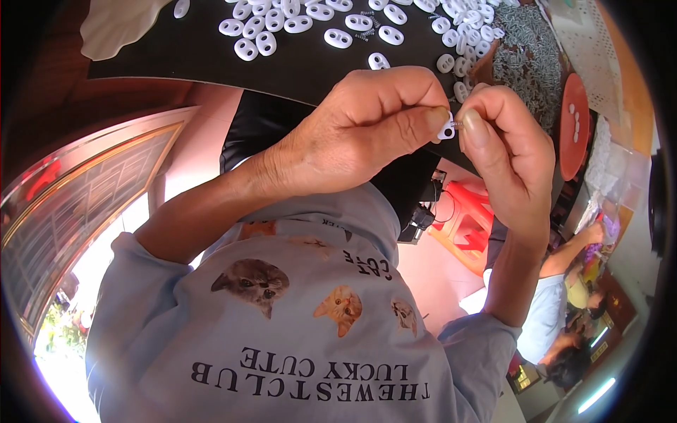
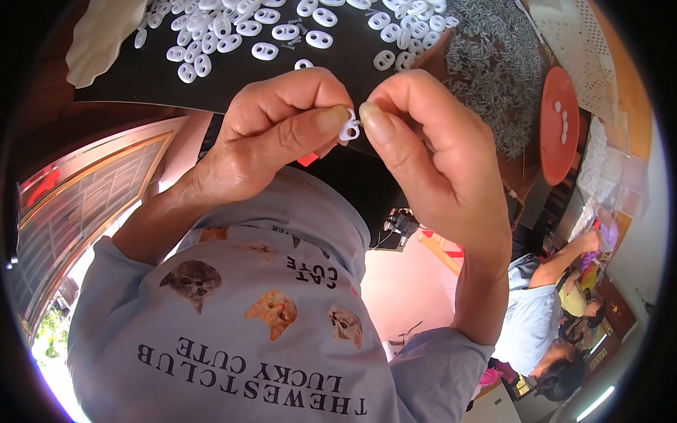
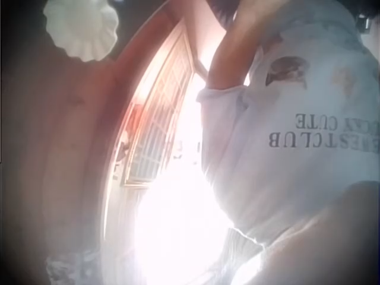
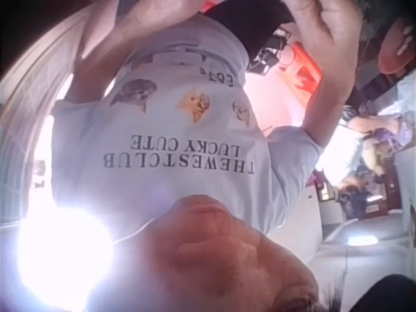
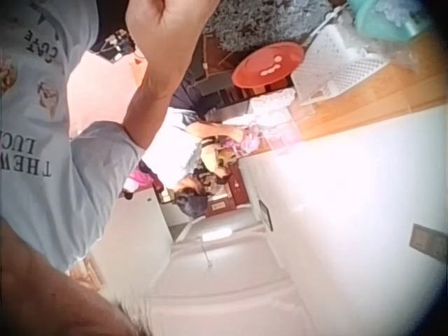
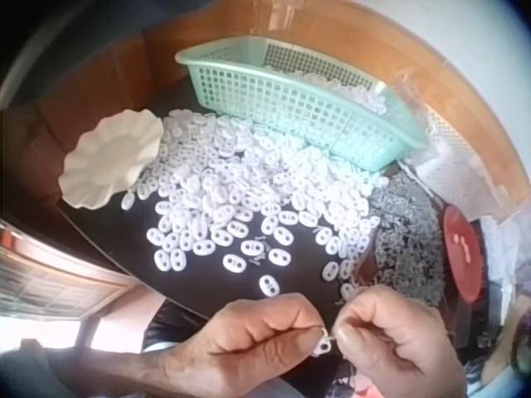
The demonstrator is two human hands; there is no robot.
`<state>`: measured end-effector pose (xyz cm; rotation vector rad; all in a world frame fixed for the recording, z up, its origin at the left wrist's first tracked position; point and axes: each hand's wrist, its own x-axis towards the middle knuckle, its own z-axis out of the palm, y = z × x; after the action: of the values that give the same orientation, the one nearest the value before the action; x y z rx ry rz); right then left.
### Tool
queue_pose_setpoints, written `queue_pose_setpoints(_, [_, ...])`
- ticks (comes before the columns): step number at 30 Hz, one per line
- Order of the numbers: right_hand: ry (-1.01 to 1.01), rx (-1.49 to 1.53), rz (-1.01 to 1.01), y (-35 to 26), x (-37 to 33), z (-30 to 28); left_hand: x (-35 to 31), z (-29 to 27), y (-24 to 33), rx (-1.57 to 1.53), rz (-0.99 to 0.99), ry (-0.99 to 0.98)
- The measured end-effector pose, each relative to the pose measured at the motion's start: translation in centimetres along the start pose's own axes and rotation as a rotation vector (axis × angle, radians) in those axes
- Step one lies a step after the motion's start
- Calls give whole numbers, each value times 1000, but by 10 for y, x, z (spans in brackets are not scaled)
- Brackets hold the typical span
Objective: The recorder is assembling small white plastic fasteners by inserting metal springs into them at a table.
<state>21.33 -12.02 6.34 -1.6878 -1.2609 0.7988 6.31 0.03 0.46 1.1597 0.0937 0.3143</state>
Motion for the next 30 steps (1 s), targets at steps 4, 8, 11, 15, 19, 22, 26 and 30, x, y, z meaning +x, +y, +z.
queue_pose_setpoints(4, [-9,-89,-107,4,2,2,-1,1,0,4,-7,14])
queue_pose_setpoints(8, [17,-141,-132,3,2,6,-1,3,-3,37,-7,32])
queue_pose_setpoints(11, [27,-174,-120,-1,1,9,1,1,-3,51,-9,16])
queue_pose_setpoints(15, [20,-137,-64,-3,1,8,-3,-3,-6,86,38,28])
queue_pose_setpoints(19, [18,-91,134,-9,15,-12,-8,1,-2,50,50,68])
queue_pose_setpoints(22, [22,-362,-208,11,42,-2,-12,-2,-1,35,101,86])
queue_pose_setpoints(26, [-75,-692,-284,9,70,13,-16,-12,0,135,142,99])
queue_pose_setpoints(30, [-149,-828,-328,12,75,14,-14,-16,-4,161,188,114])
